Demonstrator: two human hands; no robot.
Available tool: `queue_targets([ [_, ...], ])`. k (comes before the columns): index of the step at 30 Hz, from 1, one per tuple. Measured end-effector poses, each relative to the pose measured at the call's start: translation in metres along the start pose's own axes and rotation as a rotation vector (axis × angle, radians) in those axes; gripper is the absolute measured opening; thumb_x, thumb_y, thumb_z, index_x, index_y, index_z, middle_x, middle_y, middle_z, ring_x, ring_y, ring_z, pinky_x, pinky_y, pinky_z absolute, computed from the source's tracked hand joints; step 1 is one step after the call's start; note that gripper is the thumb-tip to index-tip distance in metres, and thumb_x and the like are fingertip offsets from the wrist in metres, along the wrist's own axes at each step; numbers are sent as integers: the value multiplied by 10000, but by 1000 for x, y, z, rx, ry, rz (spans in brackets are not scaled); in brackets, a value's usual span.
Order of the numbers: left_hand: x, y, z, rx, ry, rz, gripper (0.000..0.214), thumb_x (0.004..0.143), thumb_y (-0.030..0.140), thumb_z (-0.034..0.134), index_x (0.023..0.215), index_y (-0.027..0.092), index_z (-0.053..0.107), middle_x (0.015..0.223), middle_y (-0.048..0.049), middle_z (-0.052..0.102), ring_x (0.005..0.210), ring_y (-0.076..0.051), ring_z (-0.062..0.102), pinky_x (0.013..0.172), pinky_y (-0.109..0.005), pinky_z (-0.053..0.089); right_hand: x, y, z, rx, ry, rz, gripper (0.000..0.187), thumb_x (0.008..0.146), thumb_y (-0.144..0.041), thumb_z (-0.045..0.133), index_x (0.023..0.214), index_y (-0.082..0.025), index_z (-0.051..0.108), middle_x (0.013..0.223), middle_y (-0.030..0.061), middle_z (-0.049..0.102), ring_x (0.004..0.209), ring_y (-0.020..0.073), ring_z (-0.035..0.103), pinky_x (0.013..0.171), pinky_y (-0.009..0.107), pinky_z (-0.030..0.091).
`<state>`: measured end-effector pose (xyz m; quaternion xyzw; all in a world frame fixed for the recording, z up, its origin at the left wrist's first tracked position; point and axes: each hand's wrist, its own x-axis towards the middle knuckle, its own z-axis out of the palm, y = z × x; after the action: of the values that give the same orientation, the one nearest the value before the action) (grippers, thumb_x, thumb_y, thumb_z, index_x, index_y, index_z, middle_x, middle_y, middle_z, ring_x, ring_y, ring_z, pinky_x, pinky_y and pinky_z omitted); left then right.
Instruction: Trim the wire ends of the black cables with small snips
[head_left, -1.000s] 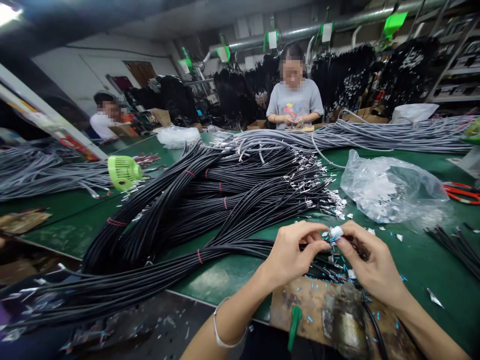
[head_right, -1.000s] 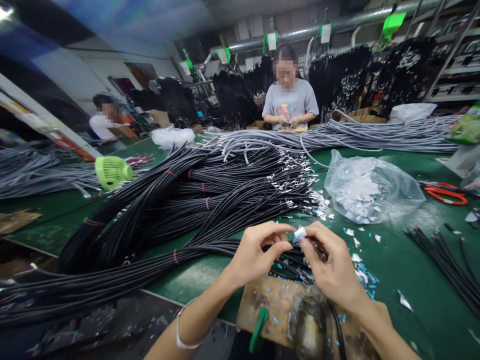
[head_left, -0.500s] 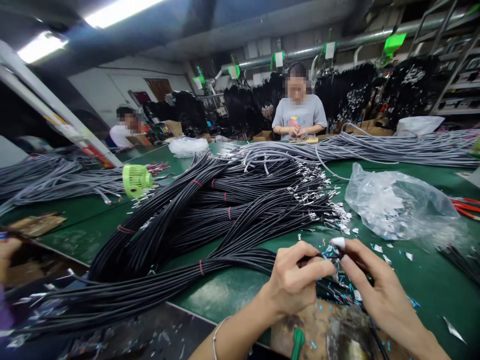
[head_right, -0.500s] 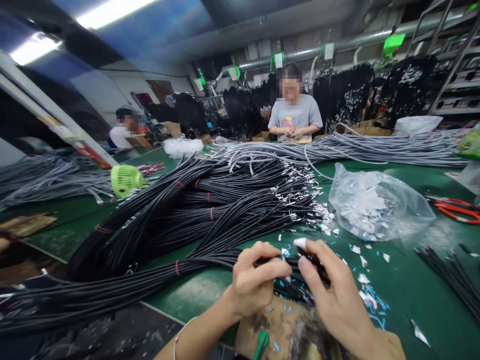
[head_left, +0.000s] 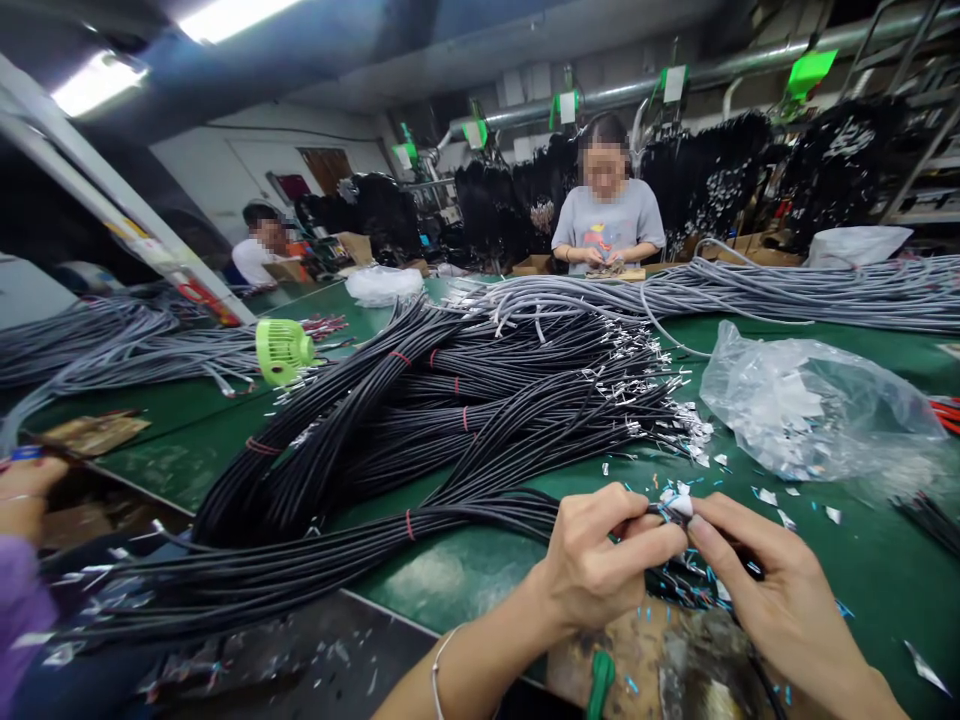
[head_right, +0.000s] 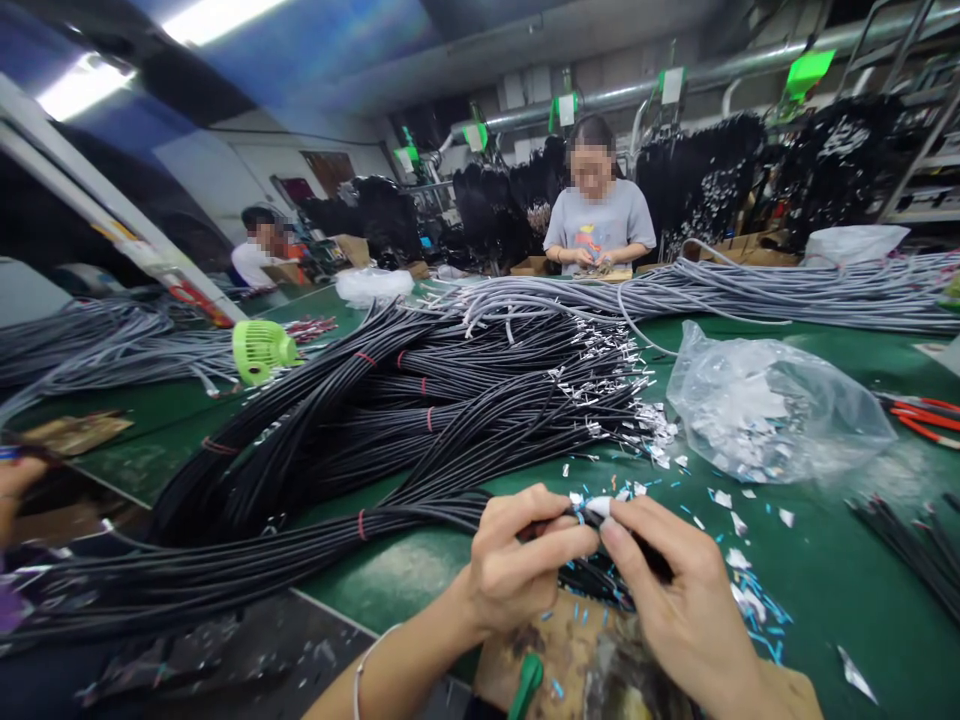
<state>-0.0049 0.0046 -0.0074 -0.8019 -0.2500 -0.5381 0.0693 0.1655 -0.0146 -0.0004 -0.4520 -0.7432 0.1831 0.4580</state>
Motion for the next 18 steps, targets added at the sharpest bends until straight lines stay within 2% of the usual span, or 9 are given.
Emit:
queue_targets([
  [5, -1, 0, 1, 31, -12, 10, 289, 836, 57, 466, 839, 200, 717, 638, -11, 512, 504, -79, 408, 460, -198, 365, 0, -1, 1, 21, -25, 31, 199, 879, -294, 533, 930, -212, 707, 834, 25, 712, 675, 115, 638, 623, 165, 520],
  [13, -2, -1, 1, 11, -21, -6, 276, 840, 52, 460, 862, 203, 690, 693, -18, 555, 515, -82, 449, 467, -197, 396, -4, 5, 2, -63, 50, 19, 217, 861, -328, 552, 904, -200, 722, 874, 51, 733, 768, 158, 681, 725, 209, 546],
  [16, 1, 1, 1, -35, -28, -101, 216, 851, 100, 506, 1009, 179, 631, 796, -37, 622, 580, -92, 538, 510, -195, 463, -5, 8, 3, -88, 97, 30, 219, 852, -334, 565, 894, -185, 720, 871, 59, 735, 769, 166, 687, 731, 219, 551],
  [18, 3, 2, 1, -35, -2, -202, 188, 827, 146, 600, 1014, 136, 599, 818, -54, 653, 634, -112, 583, 561, -211, 506, -4, 8, 4, -90, 130, 32, 208, 849, -323, 570, 894, -180, 714, 866, 58, 730, 737, 157, 682, 687, 207, 554],
])
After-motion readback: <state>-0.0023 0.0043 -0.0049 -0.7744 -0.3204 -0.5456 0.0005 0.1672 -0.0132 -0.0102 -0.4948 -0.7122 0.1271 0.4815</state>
